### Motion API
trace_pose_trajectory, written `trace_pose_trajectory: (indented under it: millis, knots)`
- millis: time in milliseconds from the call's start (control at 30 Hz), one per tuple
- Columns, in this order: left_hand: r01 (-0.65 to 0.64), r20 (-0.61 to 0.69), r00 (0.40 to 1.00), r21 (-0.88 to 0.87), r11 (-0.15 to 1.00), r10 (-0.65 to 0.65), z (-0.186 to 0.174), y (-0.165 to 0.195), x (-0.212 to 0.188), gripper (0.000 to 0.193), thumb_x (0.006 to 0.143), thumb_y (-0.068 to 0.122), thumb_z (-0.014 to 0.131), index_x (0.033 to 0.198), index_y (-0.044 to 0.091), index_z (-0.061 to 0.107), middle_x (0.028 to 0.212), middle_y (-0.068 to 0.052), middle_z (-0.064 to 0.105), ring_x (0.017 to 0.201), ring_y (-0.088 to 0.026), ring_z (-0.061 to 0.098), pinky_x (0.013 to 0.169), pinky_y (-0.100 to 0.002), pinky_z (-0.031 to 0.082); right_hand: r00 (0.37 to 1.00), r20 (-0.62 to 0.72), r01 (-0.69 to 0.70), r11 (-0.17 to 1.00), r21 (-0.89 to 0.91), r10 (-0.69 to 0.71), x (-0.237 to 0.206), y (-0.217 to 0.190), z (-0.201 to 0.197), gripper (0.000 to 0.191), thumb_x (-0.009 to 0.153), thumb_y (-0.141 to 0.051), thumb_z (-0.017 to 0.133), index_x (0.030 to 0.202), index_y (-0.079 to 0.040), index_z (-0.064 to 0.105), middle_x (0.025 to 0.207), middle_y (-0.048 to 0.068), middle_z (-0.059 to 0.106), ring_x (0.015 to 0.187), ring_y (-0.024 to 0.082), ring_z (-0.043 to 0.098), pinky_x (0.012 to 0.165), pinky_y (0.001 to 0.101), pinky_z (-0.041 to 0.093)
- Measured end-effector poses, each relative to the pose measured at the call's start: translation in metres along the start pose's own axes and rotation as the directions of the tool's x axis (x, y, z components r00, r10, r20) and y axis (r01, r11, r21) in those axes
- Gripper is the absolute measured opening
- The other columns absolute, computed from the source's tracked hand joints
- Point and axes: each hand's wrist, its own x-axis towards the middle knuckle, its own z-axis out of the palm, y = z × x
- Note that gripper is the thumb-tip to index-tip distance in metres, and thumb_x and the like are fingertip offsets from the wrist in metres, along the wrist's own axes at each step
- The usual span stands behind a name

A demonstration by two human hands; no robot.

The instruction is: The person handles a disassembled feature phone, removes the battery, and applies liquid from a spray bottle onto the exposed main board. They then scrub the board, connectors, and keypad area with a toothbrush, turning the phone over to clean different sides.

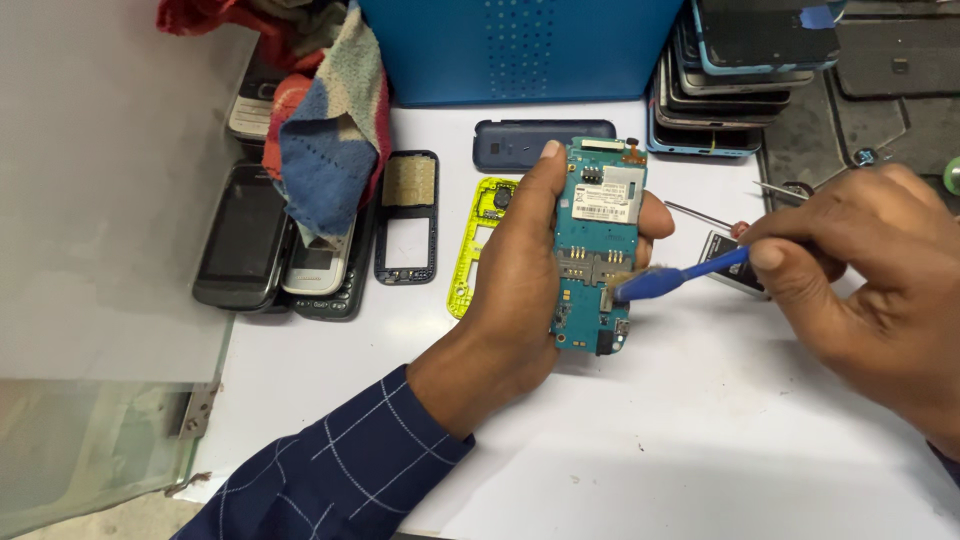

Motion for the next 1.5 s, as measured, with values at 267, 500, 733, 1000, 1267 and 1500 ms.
trace_pose_trajectory:
  millis: [267,500,733,1000,1267,1500]
  knots:
    - [-0.069,0.015,0.998,0.052,0.996,0.069,-0.003,0.000,-0.002,0.071,0.111,0.055,0.023,0.099,0.004,0.071,0.076,-0.005,0.065,0.067,-0.012,0.062,0.059,-0.029,0.055,0.999,0.038,0.013,0.997,0.082,-0.016,-0.002,-0.009,-0.002,0.025,0.088,-0.028,0.072,0.084,-0.005,0.078,0.068,0.005,0.065,0.067,0.018,0.053,0.057,0.0313,0.043]
    - [-0.080,-0.048,0.996,0.020,0.997,0.081,-0.001,0.002,-0.002,0.071,0.109,0.055,0.022,0.097,0.004,0.070,0.076,-0.006,0.066,0.067,-0.015,0.063,0.064,-0.030,0.057,0.998,0.037,0.045,0.995,0.085,-0.048,-0.005,-0.003,0.003,0.024,0.087,-0.030,0.074,0.081,-0.007,0.078,0.065,0.003,0.065,0.066,0.016,0.055,0.056,0.0314,0.042]
    - [-0.112,-0.063,0.992,0.000,0.994,0.112,-0.003,0.005,-0.002,0.067,0.109,0.054,0.024,0.093,0.007,0.068,0.075,-0.005,0.063,0.065,-0.015,0.060,0.060,-0.031,0.055,0.999,-0.042,0.038,0.994,0.107,-0.034,-0.009,-0.007,0.001,0.024,0.100,-0.028,0.071,0.090,-0.006,0.076,0.072,0.002,0.064,0.069,0.013,0.055,0.063,0.0278,0.043]
    - [-0.068,-0.095,0.993,0.029,0.997,0.070,-0.002,0.006,-0.004,0.066,0.104,0.059,0.026,0.089,0.009,0.067,0.069,-0.001,0.060,0.060,-0.012,0.058,0.053,-0.030,0.053,0.994,-0.053,0.099,0.989,0.108,-0.094,-0.007,-0.014,0.005,0.025,0.087,-0.029,0.075,0.083,-0.004,0.077,0.069,0.005,0.063,0.063,0.016,0.050,0.058,0.0327,0.039]
    - [-0.033,-0.150,0.987,0.124,0.992,0.051,-0.002,0.002,-0.003,0.067,0.103,0.062,0.032,0.087,0.008,0.069,0.066,0.000,0.057,0.058,-0.010,0.055,0.051,-0.028,0.050,0.997,-0.019,0.081,0.995,0.064,-0.080,-0.005,-0.009,0.009,0.021,0.087,-0.027,0.078,0.086,-0.006,0.079,0.073,0.005,0.066,0.066,0.017,0.055,0.055,0.0285,0.041]
    - [-0.049,-0.090,0.992,0.343,0.938,0.085,-0.007,-0.011,0.000,0.072,0.099,0.069,0.037,0.094,0.006,0.072,0.075,-0.001,0.060,0.066,-0.009,0.056,0.058,-0.026,0.049,0.966,-0.039,0.252,0.965,-0.072,-0.255,0.001,-0.004,-0.005,0.028,0.089,-0.031,0.079,0.089,-0.003,0.075,0.076,0.008,0.070,0.069,0.018,0.061,0.073,0.0342,0.045]
